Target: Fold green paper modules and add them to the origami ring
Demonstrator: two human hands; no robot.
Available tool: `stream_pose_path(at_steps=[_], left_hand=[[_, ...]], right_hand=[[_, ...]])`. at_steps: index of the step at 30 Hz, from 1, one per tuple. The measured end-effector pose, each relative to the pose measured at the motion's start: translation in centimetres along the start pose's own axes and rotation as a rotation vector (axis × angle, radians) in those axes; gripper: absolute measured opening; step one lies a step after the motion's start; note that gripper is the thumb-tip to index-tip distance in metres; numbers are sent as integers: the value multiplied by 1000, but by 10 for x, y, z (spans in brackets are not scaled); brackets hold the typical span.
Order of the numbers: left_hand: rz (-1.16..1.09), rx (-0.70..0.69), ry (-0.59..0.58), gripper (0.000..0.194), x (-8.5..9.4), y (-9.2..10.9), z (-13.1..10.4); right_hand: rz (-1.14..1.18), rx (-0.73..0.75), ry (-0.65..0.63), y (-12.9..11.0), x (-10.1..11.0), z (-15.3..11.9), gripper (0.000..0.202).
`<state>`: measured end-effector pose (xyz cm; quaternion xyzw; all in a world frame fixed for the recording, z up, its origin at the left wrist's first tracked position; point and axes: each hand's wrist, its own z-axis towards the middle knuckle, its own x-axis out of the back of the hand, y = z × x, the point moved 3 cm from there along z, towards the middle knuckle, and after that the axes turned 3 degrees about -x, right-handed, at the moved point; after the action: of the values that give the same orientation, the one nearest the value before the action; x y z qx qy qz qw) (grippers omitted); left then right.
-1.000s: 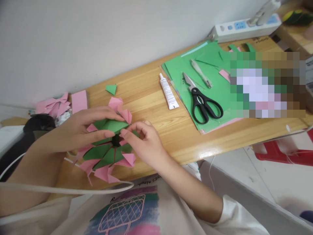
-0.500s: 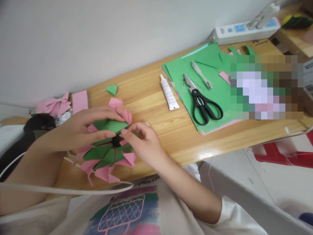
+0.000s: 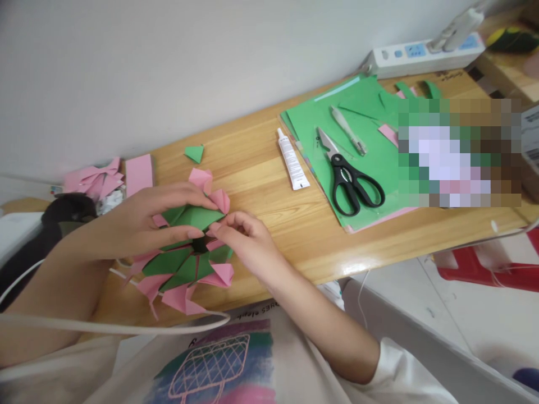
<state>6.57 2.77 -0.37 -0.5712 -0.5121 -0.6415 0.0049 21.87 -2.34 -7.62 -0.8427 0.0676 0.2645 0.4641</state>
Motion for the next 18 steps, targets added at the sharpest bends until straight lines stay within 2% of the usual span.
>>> stream_pose_path(at_steps=[10, 18], left_hand=[[77, 25, -152, 23, 4, 3, 0], [87, 12, -143, 25, 5, 1, 0]], right_hand=[[-65, 18, 52, 2, -1, 4, 15], [-124, 94, 114, 2, -1, 7, 17]])
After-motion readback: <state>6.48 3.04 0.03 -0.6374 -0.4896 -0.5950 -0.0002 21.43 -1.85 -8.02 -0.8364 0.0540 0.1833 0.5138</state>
